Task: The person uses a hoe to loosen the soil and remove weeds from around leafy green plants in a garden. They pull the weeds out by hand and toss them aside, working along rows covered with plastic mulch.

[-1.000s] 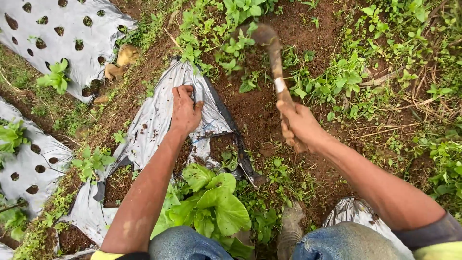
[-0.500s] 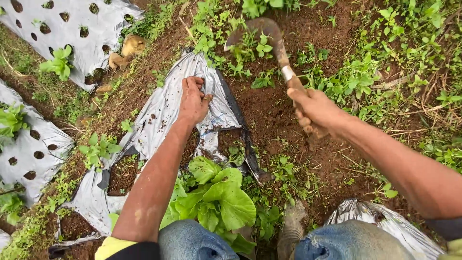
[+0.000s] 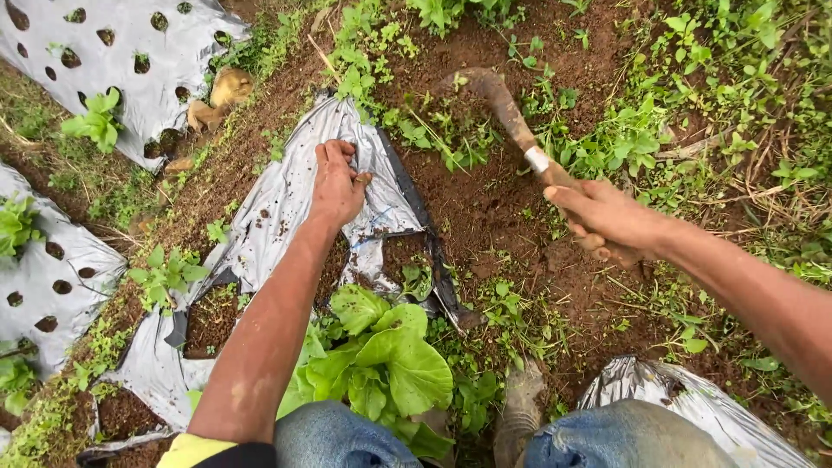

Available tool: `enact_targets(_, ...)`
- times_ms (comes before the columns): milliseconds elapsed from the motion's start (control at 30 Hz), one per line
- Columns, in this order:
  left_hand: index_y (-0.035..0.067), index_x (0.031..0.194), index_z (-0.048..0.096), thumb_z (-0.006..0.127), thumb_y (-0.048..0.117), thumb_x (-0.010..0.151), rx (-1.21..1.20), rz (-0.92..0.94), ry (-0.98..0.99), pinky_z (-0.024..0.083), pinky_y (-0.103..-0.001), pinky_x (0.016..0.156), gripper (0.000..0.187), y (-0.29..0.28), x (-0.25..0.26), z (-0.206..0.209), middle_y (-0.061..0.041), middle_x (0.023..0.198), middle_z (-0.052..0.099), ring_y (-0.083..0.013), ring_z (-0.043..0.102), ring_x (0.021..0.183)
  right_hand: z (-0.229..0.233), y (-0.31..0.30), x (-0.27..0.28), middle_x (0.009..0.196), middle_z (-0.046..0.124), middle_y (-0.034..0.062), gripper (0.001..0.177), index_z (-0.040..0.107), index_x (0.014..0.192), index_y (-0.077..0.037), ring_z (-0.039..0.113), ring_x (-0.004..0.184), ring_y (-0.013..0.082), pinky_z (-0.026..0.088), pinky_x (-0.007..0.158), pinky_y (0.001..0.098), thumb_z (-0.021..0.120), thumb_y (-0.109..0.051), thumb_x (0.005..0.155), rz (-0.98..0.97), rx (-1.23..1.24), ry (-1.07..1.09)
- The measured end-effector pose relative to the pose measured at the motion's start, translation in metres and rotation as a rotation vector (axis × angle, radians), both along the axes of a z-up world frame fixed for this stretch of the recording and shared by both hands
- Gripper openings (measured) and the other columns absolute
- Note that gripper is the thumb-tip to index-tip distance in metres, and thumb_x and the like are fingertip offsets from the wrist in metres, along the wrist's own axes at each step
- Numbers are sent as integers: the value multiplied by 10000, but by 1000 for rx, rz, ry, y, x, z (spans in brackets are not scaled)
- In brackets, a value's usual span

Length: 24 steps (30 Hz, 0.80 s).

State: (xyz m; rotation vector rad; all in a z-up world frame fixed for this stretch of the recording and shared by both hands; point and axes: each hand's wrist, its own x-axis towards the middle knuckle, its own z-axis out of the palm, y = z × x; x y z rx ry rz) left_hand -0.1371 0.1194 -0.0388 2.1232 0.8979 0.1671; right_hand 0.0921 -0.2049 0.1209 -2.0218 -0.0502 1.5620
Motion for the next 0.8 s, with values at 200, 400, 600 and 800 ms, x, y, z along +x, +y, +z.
enact_targets(200,94,1181,414,782,23,846,-15,16,34,532,-467,989,503,2,4,-2,-150,1198,446,-336,666,1065,-44,31,22,620,487,-31,338,478,1207,-64,457,385,73,430,320,243,411,-388,1139,-59,242,-11)
enact_targets(400,103,1182,414,776,12,853,-24,31,49,556,-425,960,497,0,4,6,-148,1195,440,-316,676,1040,48,22,9,593,480,44,371,552,1224,77,394,358,131,407,318,288,430,-258,1122,235,-19,-51)
enact_targets(600,84,1159,413,793,16,834,-34,30,33,569,-449,901,505,11,6,-7,-164,1144,447,-334,683,931,31,37,11,600,479,10,400,515,1262,18,443,381,115,398,306,271,413,-349,1139,70,88,-153)
enact_targets(800,52,1149,429,816,-6,811,-12,8,-31,574,-424,884,517,12,4,-9,-196,1131,442,-363,674,939,-39,108,1,585,541,-46,462,461,1321,8,535,376,68,487,281,244,436,-409,1122,16,281,-207)
